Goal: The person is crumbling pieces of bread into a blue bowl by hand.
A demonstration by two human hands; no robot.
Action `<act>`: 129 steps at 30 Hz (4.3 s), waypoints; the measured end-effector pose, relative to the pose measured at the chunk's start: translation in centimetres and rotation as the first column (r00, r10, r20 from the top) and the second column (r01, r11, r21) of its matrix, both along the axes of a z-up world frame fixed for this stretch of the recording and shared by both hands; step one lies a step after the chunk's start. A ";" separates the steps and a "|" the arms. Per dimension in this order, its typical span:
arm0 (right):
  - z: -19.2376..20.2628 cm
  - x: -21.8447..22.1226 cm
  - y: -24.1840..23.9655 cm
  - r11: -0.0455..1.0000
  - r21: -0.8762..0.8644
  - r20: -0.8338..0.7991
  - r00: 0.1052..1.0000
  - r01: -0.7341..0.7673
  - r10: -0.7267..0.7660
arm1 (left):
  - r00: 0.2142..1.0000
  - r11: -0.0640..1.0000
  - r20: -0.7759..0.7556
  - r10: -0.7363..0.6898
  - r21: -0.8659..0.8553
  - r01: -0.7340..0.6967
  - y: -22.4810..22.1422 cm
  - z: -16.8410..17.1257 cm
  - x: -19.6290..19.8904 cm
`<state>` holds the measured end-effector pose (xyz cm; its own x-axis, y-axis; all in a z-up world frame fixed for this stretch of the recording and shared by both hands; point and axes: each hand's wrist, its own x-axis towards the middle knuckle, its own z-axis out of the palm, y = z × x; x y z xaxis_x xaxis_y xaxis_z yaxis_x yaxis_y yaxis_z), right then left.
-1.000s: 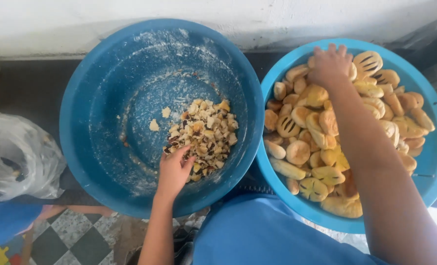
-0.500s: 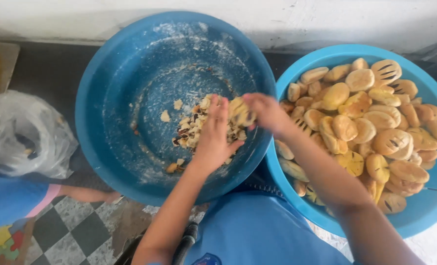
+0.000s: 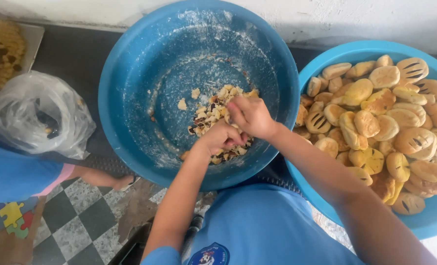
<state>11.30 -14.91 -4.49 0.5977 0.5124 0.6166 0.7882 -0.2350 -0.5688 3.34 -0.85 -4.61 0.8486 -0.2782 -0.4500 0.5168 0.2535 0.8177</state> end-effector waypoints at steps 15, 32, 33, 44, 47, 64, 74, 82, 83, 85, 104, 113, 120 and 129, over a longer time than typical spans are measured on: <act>0.1 -1.5 -0.3 0.942 0.318 -0.882 0.397 0.108 0.253 | 0.913 0.874 0.363 0.188 0.362 -0.324 2.0 5.0 -1.0; 4.2 -3.0 3.4 0.912 0.070 -0.983 0.181 0.404 -0.004 | 0.346 0.463 0.872 0.347 0.161 -0.871 -1.5 -0.6 1.0; 2.9 -2.7 3.1 0.938 0.028 -0.972 0.229 0.344 -0.055 | 0.342 0.482 0.889 0.305 0.165 -0.861 -1.3 -1.2 0.7; 4.8 -3.2 -0.1 0.958 -0.255 -0.266 0.962 -0.133 0.063 | 0.762 0.701 0.275 0.586 0.298 -0.648 0.6 5.7 -1.0; 2.1 -2.7 0.8 0.956 -0.287 0.131 0.987 -0.056 0.098 | 0.696 0.672 0.305 0.651 0.195 -0.714 0.1 0.2 -0.9; 3.1 -0.6 2.0 0.913 0.172 -0.985 0.093 0.369 0.148 | 0.456 0.703 0.865 0.207 0.193 -0.685 -0.5 2.5 -0.7; -0.6 -0.8 0.9 0.991 0.109 -0.763 0.646 0.081 0.032 | 0.803 0.797 0.455 0.385 0.275 -0.538 1.9 3.0 -0.6; 2.4 -0.1 -0.6 0.930 -0.354 -0.345 0.938 -0.095 -0.035 | 0.977 0.931 0.052 0.207 0.296 -0.213 3.9 2.4 -0.6; 2.6 -0.1 -0.6 0.936 -0.335 -0.358 0.933 -0.105 -0.023 | 0.985 0.954 0.079 0.151 0.248 -0.166 4.5 2.2 -0.7; 3.7 -0.3 -0.5 0.942 -0.316 -0.370 0.929 -0.113 -0.012 | 0.989 0.972 0.110 0.095 0.202 -0.116 5.2 1.6 -0.8; -0.3 0.0 0.1 0.993 -0.122 -0.751 0.654 -0.002 -0.091 | 0.825 0.796 0.528 0.204 0.401 -0.453 2.5 1.4 -3.3; -1.1 -3.0 0.5 0.968 -0.217 -0.071 0.991 -0.128 0.115 | 0.778 0.673 0.497 0.384 0.427 -0.604 2.8 -1.9 -1.2; -2.6 -3.8 3.4 0.975 0.130 -0.608 0.792 0.178 -0.064 | 0.736 0.728 0.463 0.494 0.243 -0.642 0.3 -1.9 -2.7; 2.2 -0.9 -0.3 0.838 -0.448 -0.530 0.847 -0.311 0.030 | 0.916 0.818 0.186 0.355 0.413 -0.401 3.0 1.3 -4.4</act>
<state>10.39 -15.24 -2.29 0.6128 0.7835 -0.1030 0.4958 -0.4827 -0.7220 -1.07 2.14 -3.30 0.8913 0.2774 -0.3586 0.3675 0.0208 0.9298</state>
